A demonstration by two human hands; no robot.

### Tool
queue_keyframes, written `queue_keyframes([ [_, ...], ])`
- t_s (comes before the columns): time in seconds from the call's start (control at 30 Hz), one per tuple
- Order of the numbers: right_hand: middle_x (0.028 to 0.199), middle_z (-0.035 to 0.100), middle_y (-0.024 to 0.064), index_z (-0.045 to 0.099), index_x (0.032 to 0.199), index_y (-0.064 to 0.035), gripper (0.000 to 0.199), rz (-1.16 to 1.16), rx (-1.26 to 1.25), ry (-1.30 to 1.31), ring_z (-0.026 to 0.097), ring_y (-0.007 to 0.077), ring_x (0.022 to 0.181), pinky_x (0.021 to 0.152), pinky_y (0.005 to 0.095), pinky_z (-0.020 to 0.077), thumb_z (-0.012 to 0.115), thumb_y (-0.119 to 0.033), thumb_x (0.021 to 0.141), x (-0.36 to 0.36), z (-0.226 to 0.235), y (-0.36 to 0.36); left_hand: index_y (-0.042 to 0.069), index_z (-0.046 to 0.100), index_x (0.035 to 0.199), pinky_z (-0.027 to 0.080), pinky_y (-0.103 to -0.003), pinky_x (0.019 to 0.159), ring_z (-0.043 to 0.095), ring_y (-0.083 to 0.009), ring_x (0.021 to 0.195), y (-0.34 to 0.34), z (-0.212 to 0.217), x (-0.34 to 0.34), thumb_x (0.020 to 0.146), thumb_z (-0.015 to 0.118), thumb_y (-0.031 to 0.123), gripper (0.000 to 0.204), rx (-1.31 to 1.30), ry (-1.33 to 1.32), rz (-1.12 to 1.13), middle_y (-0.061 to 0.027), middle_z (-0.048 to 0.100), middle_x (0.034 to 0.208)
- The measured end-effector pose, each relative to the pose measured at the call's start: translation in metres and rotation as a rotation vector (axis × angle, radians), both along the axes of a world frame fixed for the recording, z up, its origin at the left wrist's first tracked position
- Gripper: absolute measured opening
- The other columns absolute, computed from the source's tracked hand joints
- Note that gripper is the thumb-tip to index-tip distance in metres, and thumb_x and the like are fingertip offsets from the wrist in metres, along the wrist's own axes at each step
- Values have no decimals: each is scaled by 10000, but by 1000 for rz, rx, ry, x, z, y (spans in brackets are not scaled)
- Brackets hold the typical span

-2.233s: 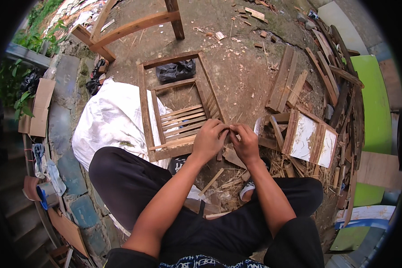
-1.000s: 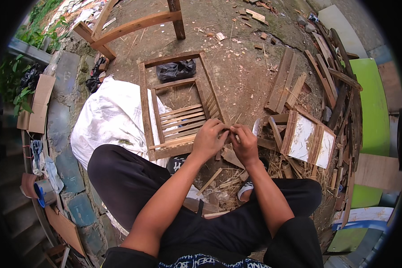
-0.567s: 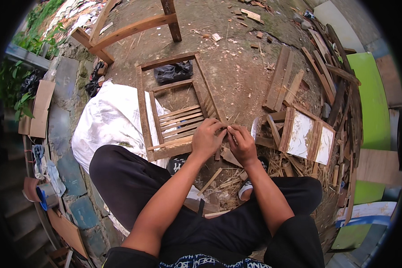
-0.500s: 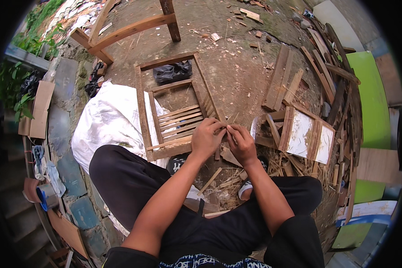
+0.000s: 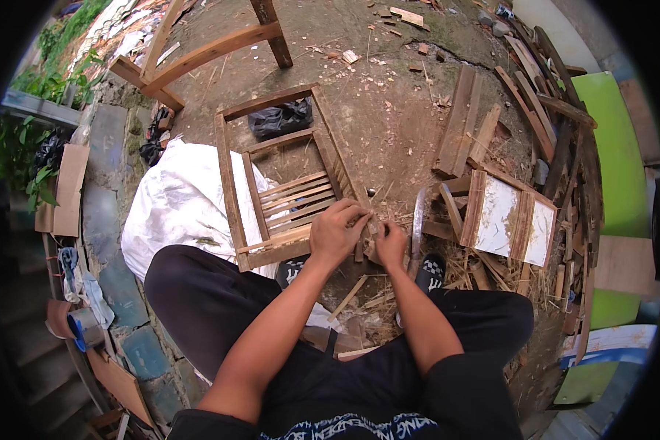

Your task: The person sits on the ground and assembles a small wooden frame by inserting thin wooden slats into slots. They use a saw to trim a slat and a hammer to secure it in place.

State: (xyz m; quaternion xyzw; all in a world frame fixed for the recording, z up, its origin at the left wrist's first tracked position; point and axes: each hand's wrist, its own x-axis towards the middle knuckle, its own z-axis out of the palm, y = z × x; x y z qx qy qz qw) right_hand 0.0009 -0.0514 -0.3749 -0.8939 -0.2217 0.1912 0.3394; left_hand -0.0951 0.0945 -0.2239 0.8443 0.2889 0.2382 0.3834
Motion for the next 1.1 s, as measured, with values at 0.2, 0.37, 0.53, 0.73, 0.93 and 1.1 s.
queue_keyframes([
  [0.2,1186,654,228,626,1167,-24,323,-20,-179,234,650,444,1107,900,524,536,667,-265,958,-35,-89,24,59,777,905,565,-363,702,724,-284,828,-3,-4,-1,856,798,160,114,-24,-15,-19,-71,735,939],
  [0.37,1213,636,233,534,1249,-44,445,3,-358,144,663,425,1114,899,523,549,669,-356,963,-40,-94,43,38,789,911,582,-341,695,747,-269,818,-1,0,-7,818,844,89,119,12,-12,-6,-96,754,955],
  [0.53,1138,705,256,617,1177,-13,461,72,-351,227,703,415,1079,873,514,575,721,-387,928,-22,-118,34,39,777,911,574,-359,700,732,-283,821,-3,0,-3,845,809,103,97,-22,-17,-34,-88,735,952],
  [0.73,1027,739,265,722,1041,-6,321,32,-304,309,746,364,980,803,469,579,709,-309,936,-5,-131,22,30,778,908,568,-367,717,730,-289,817,-2,-2,-2,841,817,110,111,-17,-36,-51,-90,737,940],
  [0.93,703,623,87,670,973,-9,265,-397,139,556,592,200,549,500,372,462,552,-240,1028,30,-89,11,31,780,899,564,-365,718,730,-286,817,-1,3,0,855,812,151,132,22,-21,-48,-86,740,932],
  [1.1,678,531,6,610,1005,-35,301,-342,420,366,461,114,465,421,303,394,440,-261,1110,43,74,8,71,777,909,560,-394,718,718,-304,841,6,-7,-9,876,789,216,149,25,19,-5,-56,731,965],
])
